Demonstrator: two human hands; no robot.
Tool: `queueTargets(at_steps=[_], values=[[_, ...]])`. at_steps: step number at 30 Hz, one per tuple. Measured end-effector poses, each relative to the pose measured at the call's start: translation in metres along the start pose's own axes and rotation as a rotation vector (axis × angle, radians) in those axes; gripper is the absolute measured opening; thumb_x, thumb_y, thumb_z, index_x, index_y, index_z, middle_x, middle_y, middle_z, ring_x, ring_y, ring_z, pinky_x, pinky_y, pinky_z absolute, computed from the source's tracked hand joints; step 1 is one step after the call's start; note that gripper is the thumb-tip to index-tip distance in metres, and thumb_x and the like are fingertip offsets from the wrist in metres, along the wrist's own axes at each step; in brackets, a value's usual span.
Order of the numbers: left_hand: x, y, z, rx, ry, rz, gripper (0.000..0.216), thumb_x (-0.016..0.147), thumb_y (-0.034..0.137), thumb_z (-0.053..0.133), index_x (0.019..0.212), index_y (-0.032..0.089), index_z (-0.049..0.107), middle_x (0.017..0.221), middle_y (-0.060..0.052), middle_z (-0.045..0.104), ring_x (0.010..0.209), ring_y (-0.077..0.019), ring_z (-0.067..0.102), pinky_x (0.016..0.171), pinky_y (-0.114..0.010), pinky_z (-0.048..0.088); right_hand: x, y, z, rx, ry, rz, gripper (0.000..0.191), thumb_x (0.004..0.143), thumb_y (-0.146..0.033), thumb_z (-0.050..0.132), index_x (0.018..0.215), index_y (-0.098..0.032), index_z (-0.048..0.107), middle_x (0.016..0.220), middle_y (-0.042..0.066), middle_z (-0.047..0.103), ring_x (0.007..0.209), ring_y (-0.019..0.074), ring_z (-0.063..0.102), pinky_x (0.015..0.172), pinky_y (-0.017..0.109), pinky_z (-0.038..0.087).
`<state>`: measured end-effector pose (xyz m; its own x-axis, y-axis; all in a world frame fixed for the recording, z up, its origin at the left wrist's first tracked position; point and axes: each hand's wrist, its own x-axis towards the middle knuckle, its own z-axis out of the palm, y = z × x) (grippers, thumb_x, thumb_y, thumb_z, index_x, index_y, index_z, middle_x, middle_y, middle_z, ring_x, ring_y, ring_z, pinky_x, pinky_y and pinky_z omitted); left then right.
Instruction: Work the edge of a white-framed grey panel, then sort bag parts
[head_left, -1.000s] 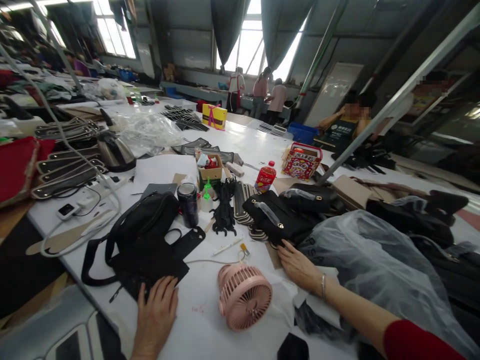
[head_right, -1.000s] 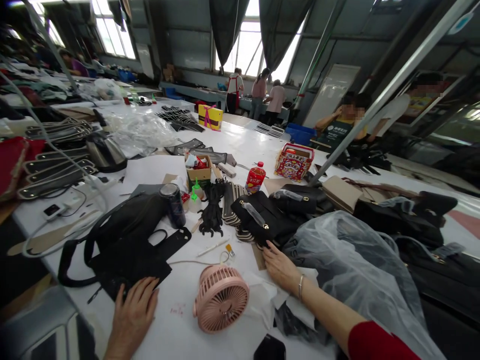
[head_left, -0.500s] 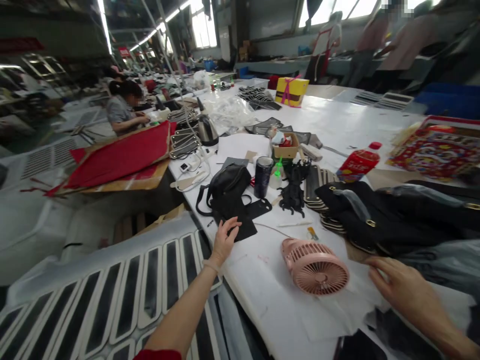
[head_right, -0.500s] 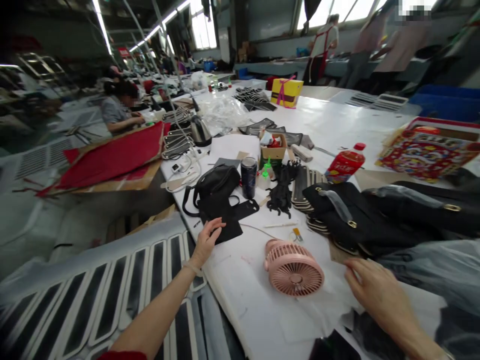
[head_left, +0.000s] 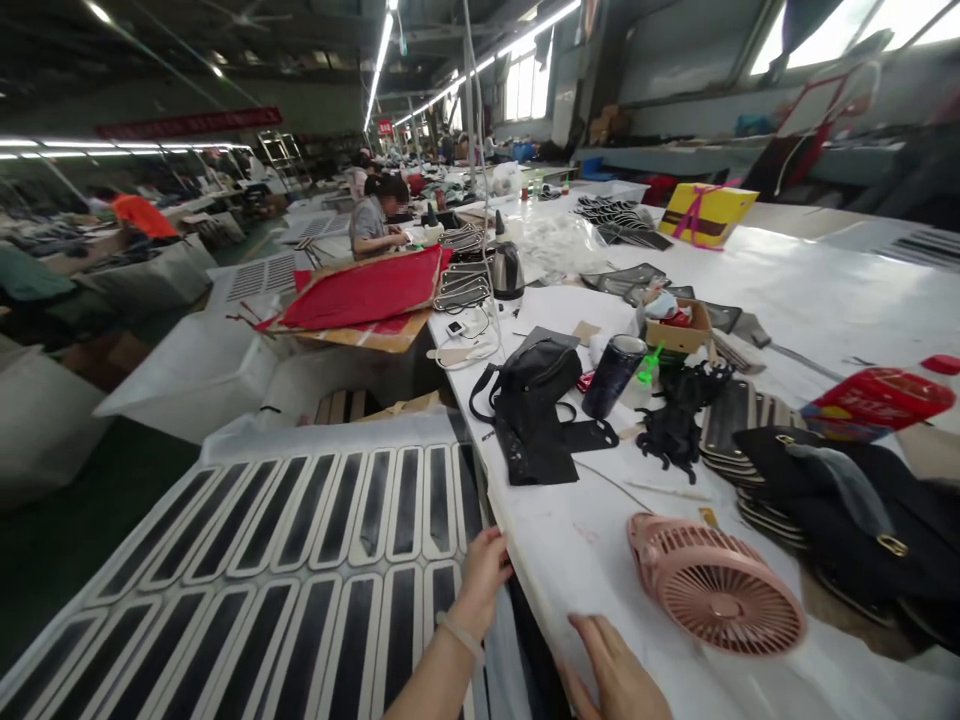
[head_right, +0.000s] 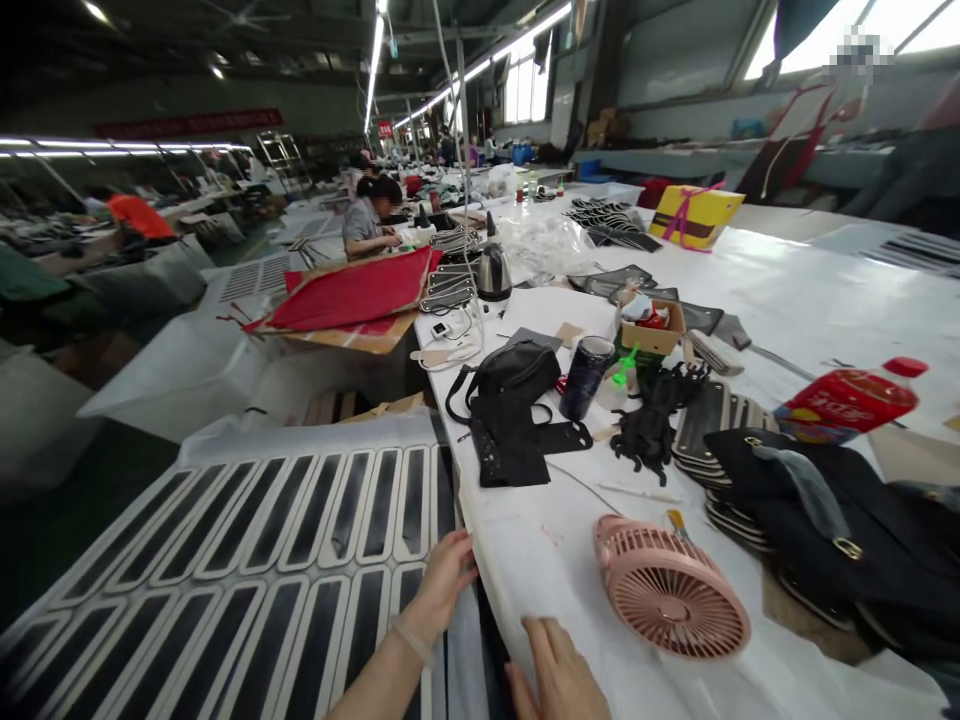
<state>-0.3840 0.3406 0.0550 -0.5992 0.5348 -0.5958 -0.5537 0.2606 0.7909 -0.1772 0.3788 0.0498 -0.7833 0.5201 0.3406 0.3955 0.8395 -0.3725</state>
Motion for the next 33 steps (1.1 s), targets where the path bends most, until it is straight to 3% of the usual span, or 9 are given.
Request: queueTargets(at_steps=[4,7,12,17,19,24,30,33], values=[[-0.012,-0.004,0.01,-0.099,-0.017,0.023,0.03,0.072,0.029,0.063,0.099,0.017,0.065,0.1,-0.01,0.071,0.089,-0.0213,0.067,0.073,-0.03,0.05,0.042,-0.032,0.025,-0.172,-0.178,0.203,0.036,0.078,-0.024,0.065,0.11,-0.023,0.049,0.102,0.011,0.065,0.088,0.0297,0.065,0.061,0.035,0.052],[-0.014,-0.003,0.012,-0.149,-0.044,0.052,0.036,0.068,0.024,0.062,0.103,0.017,0.065,0.105,-0.01,0.071,0.093,-0.0217,0.066,0.074,-0.029,0.048,0.056,-0.042,0.034,-0.223,-0.251,0.246,0.025,0.078,-0.015,0.061,0.1,-0.023,0.051,0.096,0.009,0.063,0.085,0.0287,0.062,0.057,0.032,0.045],[-0.02,0.001,0.012,-0.212,-0.136,0.067,0.038,0.066,0.022,0.063,0.104,0.018,0.069,0.105,-0.009,0.072,0.093,-0.0223,0.065,0.076,-0.03,0.047,0.059,-0.039,0.042,-0.176,-0.274,0.245,0.021,0.081,-0.003,0.046,0.088,-0.022,0.051,0.083,0.005,0.062,0.076,0.0217,0.062,0.055,0.026,0.036],[-0.02,0.005,0.003,-0.258,-0.191,0.039,0.037,0.067,0.027,0.066,0.101,0.016,0.071,0.101,-0.01,0.073,0.091,-0.0224,0.065,0.076,-0.031,0.046,0.06,-0.028,0.042,-0.006,-0.281,0.3,0.014,0.083,-0.008,0.045,0.081,-0.02,0.051,0.074,0.003,0.062,0.065,0.0186,0.06,0.055,0.026,0.034],[-0.017,0.004,-0.003,-0.274,-0.198,0.013,0.039,0.067,0.03,0.066,0.104,0.016,0.069,0.099,-0.011,0.072,0.09,-0.0221,0.065,0.077,-0.032,0.047,0.059,-0.021,0.035,0.106,-0.28,0.338,0.013,0.088,-0.018,0.045,0.077,-0.021,0.051,0.068,0.001,0.061,0.06,0.0172,0.058,0.055,0.025,0.036],[-0.011,-0.001,-0.01,-0.28,-0.192,-0.037,0.038,0.065,0.027,0.07,0.102,0.018,0.067,0.096,-0.007,0.07,0.089,-0.0193,0.063,0.079,-0.031,0.048,0.034,0.002,-0.001,0.285,-0.177,0.5,0.035,0.095,-0.043,0.038,0.076,-0.02,0.055,0.062,-0.001,0.058,0.057,0.0164,0.055,0.055,0.026,0.042],[-0.005,-0.005,-0.005,-0.257,-0.16,-0.068,0.032,0.076,0.025,0.067,0.106,0.018,0.06,0.103,-0.004,0.066,0.087,-0.0168,0.062,0.075,-0.03,0.049,-0.038,0.021,-0.051,0.183,-0.027,0.698,0.033,0.093,-0.046,0.041,0.081,-0.02,0.058,0.068,0.002,0.062,0.059,0.0185,0.057,0.058,0.03,0.045],[-0.003,-0.004,-0.005,-0.243,-0.156,-0.084,0.029,0.08,0.028,0.067,0.106,0.018,0.059,0.102,-0.003,0.065,0.085,-0.0165,0.062,0.074,-0.031,0.05,-0.065,0.023,-0.065,0.116,0.003,0.721,0.034,0.092,-0.048,0.041,0.08,-0.021,0.058,0.072,0.005,0.064,0.062,0.0211,0.059,0.061,0.034,0.047]])
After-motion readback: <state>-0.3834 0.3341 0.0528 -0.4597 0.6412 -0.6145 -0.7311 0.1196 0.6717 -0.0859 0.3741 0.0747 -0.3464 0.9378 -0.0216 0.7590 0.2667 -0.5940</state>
